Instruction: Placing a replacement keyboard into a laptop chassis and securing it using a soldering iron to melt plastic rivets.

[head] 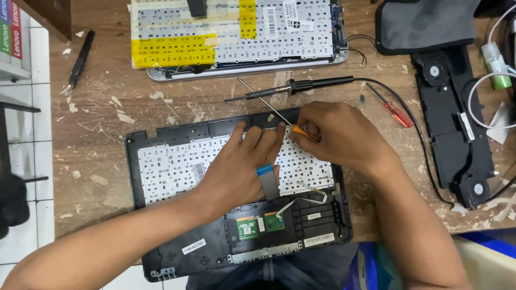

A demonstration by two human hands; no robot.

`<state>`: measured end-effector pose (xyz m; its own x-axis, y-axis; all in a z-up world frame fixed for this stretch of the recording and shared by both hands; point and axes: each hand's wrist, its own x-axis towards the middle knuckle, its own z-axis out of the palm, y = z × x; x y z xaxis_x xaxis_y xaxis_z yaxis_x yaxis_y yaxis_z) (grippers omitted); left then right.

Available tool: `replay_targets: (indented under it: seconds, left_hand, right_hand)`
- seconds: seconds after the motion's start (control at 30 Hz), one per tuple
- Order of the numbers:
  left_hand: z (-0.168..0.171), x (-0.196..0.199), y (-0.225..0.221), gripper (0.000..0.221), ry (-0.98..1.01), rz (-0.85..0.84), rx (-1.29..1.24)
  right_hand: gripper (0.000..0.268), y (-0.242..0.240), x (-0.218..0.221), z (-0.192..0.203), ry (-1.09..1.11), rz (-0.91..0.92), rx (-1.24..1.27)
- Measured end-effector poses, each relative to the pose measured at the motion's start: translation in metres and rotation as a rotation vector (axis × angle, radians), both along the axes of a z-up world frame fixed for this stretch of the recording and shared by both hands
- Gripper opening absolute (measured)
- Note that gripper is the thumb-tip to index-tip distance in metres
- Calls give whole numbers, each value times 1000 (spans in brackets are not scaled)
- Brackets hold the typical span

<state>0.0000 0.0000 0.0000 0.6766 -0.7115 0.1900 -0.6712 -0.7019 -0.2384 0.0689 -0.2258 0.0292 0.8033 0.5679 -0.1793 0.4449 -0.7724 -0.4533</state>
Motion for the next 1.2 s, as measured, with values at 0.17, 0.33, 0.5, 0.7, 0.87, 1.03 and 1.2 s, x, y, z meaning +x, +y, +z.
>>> replay_targets:
  seconds: [0.17, 0.33, 0.5, 0.7, 0.87, 1.03, 1.2]
  left_hand:
    - [7, 0, -1, 51, 99, -5, -137]
    - [9, -1, -1, 45, 171, -6, -217]
    - [7, -2, 0, 47, 152, -20, -216]
    - [1, -1, 1, 46, 149, -28, -233]
    - [-3, -1, 1, 46, 131, -26, -237]
    - [-2, 0, 1, 48, 103, -29, -226]
    - [4, 0, 1, 46, 119, -26, -234]
  right_hand:
    - [15, -1, 3, -15, -11, 4, 120]
    - [16, -4, 4, -33, -40, -27, 222]
    - [15, -7, 6, -38, -67, -20, 243]
    - [15, -8, 6, -40, -73, -26, 245]
    - [15, -6, 8, -38, -96, -20, 249]
    - [16, -3, 7, -25, -59, -58, 244]
    - [21, 0, 4, -12, -56, -69, 252]
